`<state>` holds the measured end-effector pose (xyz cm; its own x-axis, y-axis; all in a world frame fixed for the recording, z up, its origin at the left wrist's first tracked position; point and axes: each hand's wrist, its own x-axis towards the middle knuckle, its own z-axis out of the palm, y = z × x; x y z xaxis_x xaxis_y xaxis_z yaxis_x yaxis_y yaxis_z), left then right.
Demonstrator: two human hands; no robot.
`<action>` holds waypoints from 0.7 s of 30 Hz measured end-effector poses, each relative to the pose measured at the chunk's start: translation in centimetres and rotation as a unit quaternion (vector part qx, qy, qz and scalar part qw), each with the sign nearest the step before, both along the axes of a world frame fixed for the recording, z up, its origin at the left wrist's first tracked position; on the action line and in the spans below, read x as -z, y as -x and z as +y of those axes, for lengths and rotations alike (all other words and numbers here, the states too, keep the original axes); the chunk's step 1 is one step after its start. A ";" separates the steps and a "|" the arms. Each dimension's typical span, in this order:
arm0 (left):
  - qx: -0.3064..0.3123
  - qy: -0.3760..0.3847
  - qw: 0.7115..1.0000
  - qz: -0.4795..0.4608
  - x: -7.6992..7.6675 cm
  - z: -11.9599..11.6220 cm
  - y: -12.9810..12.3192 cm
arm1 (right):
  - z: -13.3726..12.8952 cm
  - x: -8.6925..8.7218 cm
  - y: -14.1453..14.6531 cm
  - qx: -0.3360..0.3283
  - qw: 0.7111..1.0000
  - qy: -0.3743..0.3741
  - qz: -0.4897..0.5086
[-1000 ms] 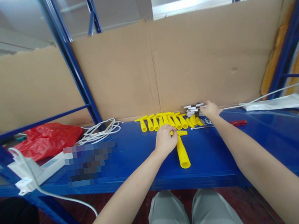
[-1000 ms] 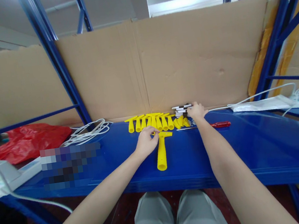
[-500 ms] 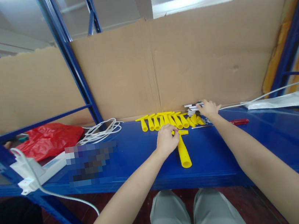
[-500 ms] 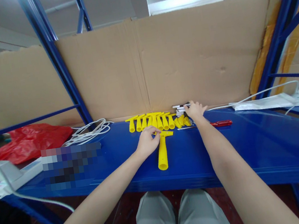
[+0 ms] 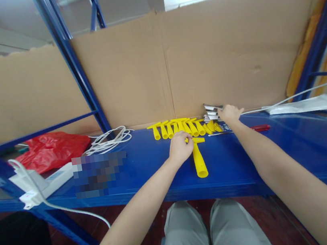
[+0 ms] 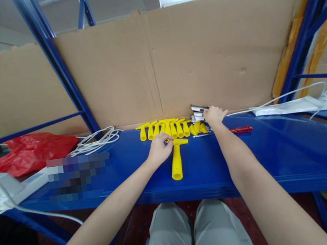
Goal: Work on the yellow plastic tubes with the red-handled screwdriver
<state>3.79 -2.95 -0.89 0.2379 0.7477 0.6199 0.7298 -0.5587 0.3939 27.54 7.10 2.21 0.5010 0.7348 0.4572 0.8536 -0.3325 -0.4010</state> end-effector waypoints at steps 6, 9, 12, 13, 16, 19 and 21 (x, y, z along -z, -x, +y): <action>-0.016 0.015 1.000 0.000 -0.1 0.0 0.0 | -0.8 -0.6 -0.6 0.010 0.986 -0.126 0.113; -0.028 0.068 0.997 0.021 -0.1 -0.2 -0.1 | -1.2 -0.7 -0.8 -0.009 0.977 -0.164 0.133; -0.028 0.112 0.992 0.040 -0.1 -0.5 -0.2 | -1.6 -0.4 -1.1 -0.040 0.974 -0.177 0.137; -0.027 0.122 0.991 0.044 -0.2 -0.6 -0.2 | -1.7 -0.3 -1.1 -0.051 0.972 -0.180 0.141; -0.036 0.147 0.987 0.056 -0.3 -0.8 -0.2 | -1.5 -0.1 -1.3 -0.069 0.961 -0.207 0.171; -0.044 0.179 0.980 0.080 -0.5 -0.9 -0.2 | -1.3 -0.2 -1.6 -0.072 0.945 -0.238 0.212; -0.046 0.191 0.975 0.101 -0.6 -0.7 -0.3 | -1.4 -0.2 -1.8 -0.095 0.942 -0.237 0.219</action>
